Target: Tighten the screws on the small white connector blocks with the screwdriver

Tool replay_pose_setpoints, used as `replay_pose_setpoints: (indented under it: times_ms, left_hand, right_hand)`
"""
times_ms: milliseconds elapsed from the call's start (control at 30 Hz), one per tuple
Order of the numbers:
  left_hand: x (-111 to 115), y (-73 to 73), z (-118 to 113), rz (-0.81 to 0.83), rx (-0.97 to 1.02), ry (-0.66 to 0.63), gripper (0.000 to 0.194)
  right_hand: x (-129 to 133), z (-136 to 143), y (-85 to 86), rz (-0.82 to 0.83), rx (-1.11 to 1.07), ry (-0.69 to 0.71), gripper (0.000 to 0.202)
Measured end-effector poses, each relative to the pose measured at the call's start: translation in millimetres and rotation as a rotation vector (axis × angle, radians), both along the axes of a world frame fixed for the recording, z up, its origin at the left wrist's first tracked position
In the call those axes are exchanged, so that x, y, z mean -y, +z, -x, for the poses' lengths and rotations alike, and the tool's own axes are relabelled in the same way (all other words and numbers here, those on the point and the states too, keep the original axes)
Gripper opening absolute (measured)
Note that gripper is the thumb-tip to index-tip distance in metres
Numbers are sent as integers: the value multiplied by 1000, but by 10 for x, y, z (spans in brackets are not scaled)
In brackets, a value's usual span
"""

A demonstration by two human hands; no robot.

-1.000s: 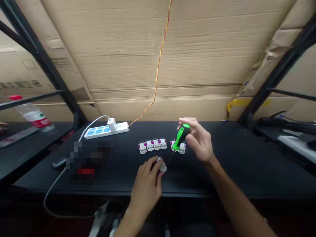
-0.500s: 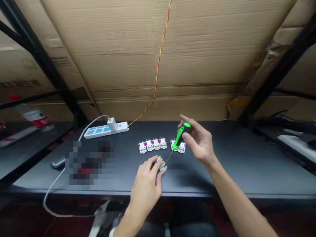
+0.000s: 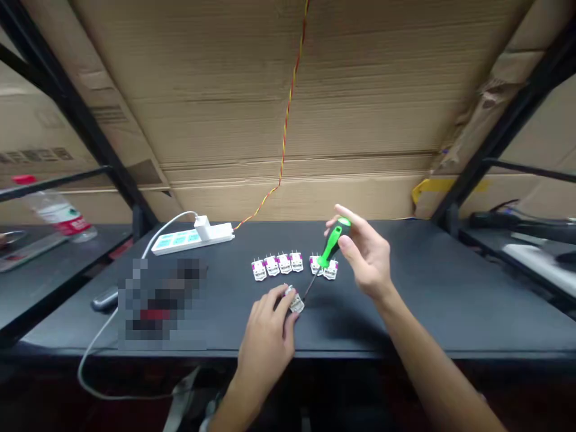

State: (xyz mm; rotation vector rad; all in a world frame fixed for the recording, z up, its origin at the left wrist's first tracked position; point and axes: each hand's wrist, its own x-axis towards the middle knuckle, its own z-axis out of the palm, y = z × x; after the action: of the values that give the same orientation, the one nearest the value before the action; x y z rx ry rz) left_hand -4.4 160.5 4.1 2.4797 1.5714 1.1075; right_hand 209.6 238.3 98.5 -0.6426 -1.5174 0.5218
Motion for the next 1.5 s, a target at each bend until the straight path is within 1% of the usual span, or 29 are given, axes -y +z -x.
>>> replay_pose_setpoints:
  times_ms: [67,200,400,500,567,700,800,933,1067,1133,1200,1300,1367,1433,1467,1500]
  left_hand:
    - [3,12,0,13,-3,-2,38]
    - [9,61,-2,40,30,-18,36]
    - [-5,111,15,73,97,-41,25]
    - [-17,123,28,92,116,-47,19]
    - [-24,134,34,111,123,-55,20]
    - [-53,170,26,142,91,-78,22]
    - [-108,221,13,151,19,-64,19]
    - [-245,350,13,194,-57,-103,13]
    - [-476,487,-30,251,3,-206,12]
    - [-600,516,-92,311,38,-260,12]
    - [-705,526,-162,369,27,-310,13]
    - [-819,575,-212,387,-35,-319,14]
    - [-887,679,-179,396,-66,-313,14]
    - [-971,839,-98,429,-70,-369,14]
    - [-1020,926,-49,454,-84,-456,14]
    - [-1074,1008,0,488,-109,-586,12]
  right_hand:
    - [-4,-9,4,-7,-15,-19,45]
    - [-8,-12,10,-9,-45,-4,42]
    - [-10,-17,9,28,-44,-33,46]
    - [-19,-18,5,21,-59,-16,45]
    - [-29,-19,1,19,-60,-1,44]
    - [-57,-34,-6,22,-34,-2,45]
    - [-84,-58,-4,31,-43,-24,46]
    - [-128,-112,10,20,-120,-56,47]
    - [-178,-196,22,7,-212,-115,47]
    - [-212,-244,16,-9,-260,-159,48]
    - [-255,-291,-4,-33,-310,-223,47]
    - [-328,-350,-52,-65,-383,-308,48]
    - [-376,-379,-79,-73,-417,-337,48]
    - [-419,-399,-82,-73,-431,-315,45]
    - [-439,-407,-71,-64,-424,-270,44]
    - [-458,-413,-51,-44,-405,-198,42]
